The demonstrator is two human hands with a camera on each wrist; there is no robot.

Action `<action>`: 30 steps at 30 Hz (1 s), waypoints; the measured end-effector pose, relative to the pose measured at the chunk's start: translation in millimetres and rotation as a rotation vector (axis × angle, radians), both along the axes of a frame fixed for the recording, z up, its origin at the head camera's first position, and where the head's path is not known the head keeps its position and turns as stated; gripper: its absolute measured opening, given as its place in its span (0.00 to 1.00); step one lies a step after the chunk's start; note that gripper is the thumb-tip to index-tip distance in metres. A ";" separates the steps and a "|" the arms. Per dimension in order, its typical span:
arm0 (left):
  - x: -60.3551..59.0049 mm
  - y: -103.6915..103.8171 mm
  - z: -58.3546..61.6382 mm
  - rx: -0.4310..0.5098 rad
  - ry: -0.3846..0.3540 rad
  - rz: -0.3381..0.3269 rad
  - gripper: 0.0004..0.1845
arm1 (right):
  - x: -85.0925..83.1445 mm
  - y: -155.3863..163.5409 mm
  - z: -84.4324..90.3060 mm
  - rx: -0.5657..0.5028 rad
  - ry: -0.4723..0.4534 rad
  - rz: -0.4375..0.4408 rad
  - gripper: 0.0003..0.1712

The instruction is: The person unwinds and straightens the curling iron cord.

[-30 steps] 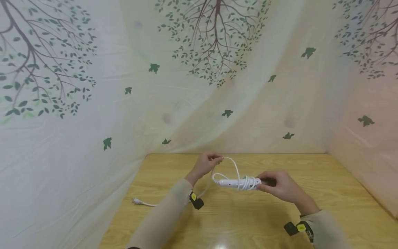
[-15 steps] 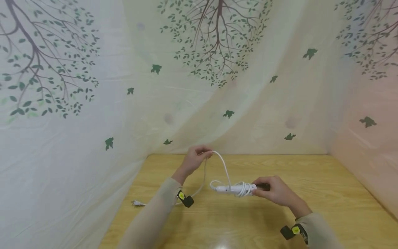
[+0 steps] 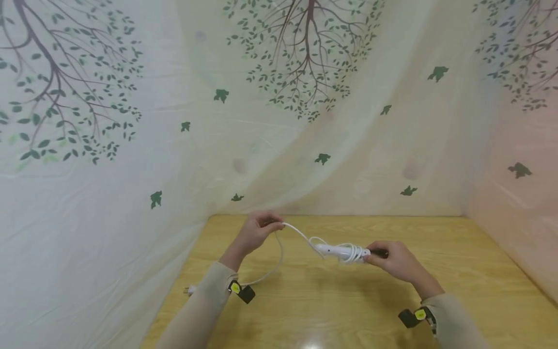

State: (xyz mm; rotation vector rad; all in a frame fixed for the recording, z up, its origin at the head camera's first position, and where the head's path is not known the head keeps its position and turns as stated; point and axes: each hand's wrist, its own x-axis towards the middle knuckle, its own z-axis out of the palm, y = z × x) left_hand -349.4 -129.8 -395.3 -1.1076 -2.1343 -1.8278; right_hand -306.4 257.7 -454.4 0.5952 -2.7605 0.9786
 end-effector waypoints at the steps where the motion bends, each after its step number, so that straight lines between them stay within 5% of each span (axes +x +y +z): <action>1: 2.9 -2.5 -0.1 -0.009 0.008 -0.010 0.05 | -0.6 1.4 0.9 -0.001 -0.004 -0.009 0.16; 15: 47.2 -12.6 -16.6 -0.217 0.226 -0.201 0.03 | -4.7 14.1 24.0 0.004 0.072 -0.072 0.17; 22: 74.0 7.7 -38.9 -0.469 0.334 -0.125 0.01 | -8.4 21.8 33.3 0.023 0.067 -0.121 0.23; 30: 77.8 22.9 -67.5 -0.589 0.344 -0.056 0.02 | -3.2 20.9 44.0 0.021 0.082 -0.144 0.24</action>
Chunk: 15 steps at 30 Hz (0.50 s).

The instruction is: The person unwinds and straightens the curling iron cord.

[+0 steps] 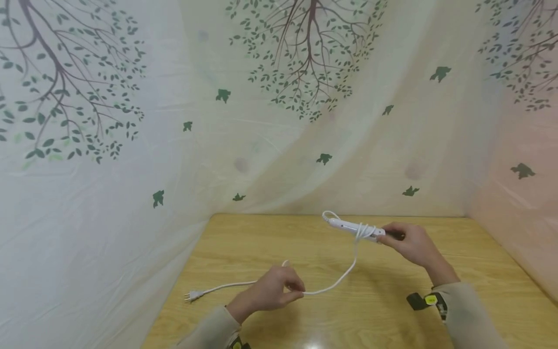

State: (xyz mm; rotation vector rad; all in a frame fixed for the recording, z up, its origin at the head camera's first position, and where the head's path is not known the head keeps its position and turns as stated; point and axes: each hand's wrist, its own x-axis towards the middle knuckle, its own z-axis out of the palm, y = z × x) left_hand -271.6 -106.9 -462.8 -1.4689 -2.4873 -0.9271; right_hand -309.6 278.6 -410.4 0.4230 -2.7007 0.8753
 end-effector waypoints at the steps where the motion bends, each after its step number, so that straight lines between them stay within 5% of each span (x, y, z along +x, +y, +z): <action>1: -0.7 0.9 -2.4 -0.010 0.015 0.019 0.02 | 0.9 -0.5 1.0 0.001 0.004 0.002 0.24; 15: -33.6 11.7 -26.7 -0.163 0.103 0.261 0.02 | 14.0 -7.6 12.6 -0.033 0.047 0.033 0.20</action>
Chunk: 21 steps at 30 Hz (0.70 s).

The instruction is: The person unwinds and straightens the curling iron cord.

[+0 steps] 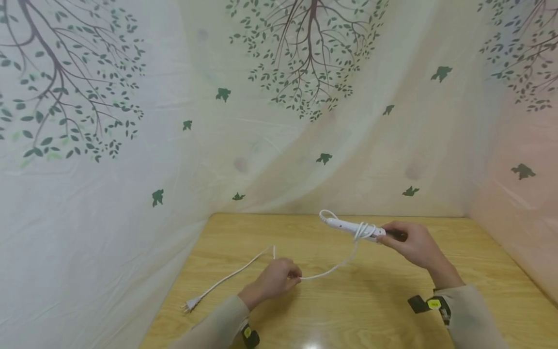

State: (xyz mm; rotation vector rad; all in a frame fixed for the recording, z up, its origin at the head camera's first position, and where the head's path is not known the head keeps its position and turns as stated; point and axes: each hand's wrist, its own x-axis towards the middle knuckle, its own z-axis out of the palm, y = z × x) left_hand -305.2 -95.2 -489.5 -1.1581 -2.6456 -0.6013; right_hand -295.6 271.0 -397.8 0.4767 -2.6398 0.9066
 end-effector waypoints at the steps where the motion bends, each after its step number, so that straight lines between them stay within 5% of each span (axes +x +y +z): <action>1: -3.5 0.9 -0.8 -0.017 0.004 0.011 0.03 | 1.1 -0.7 0.7 -0.006 0.002 0.006 0.19; 12: -42.3 5.0 -2.0 -0.146 0.080 0.081 0.03 | 11.7 -7.9 4.0 -0.041 0.032 0.088 0.13; 21: -58.2 -1.2 -2.2 -0.035 -0.045 0.168 0.03 | 16.1 -10.5 2.4 -0.067 0.066 0.204 0.11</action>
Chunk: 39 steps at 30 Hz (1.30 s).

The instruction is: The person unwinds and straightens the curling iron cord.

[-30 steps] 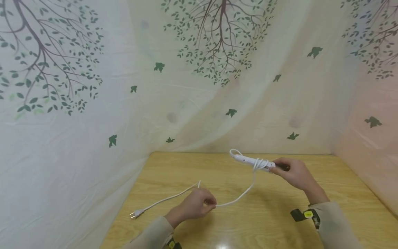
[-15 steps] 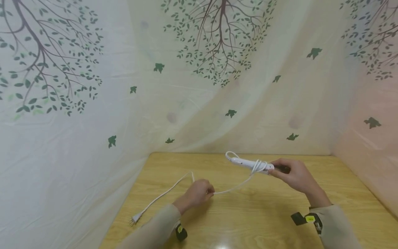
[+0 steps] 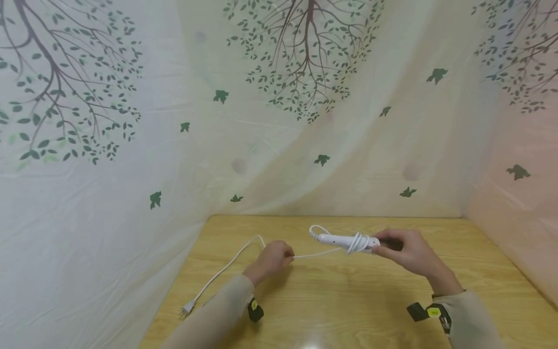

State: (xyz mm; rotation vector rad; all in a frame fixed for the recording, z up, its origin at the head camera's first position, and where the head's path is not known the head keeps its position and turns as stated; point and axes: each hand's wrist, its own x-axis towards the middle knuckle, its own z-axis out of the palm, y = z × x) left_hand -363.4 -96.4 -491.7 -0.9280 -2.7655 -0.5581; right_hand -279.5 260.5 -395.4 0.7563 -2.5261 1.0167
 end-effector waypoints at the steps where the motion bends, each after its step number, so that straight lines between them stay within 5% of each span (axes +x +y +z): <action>1: -2.2 -1.2 -0.2 0.016 -0.005 0.009 0.03 | 0.3 -0.6 -0.4 -0.003 0.003 0.013 0.10; 11: -30.1 -8.4 13.9 0.117 0.022 0.078 0.02 | 1.6 -4.5 -6.6 -0.036 0.012 0.114 0.10; 21: -42.4 -19.9 38.6 0.185 0.026 0.140 0.04 | 7.9 -12.5 -11.7 -0.019 -0.057 0.211 0.10; 29: -45.7 -32.8 61.3 0.391 0.143 0.122 0.02 | 6.7 -13.3 -16.6 0.039 -0.116 0.214 0.10; 39: -30.5 -47.0 91.5 0.531 0.235 0.091 0.03 | 0.5 -4.4 -28.2 0.071 -0.183 0.178 0.11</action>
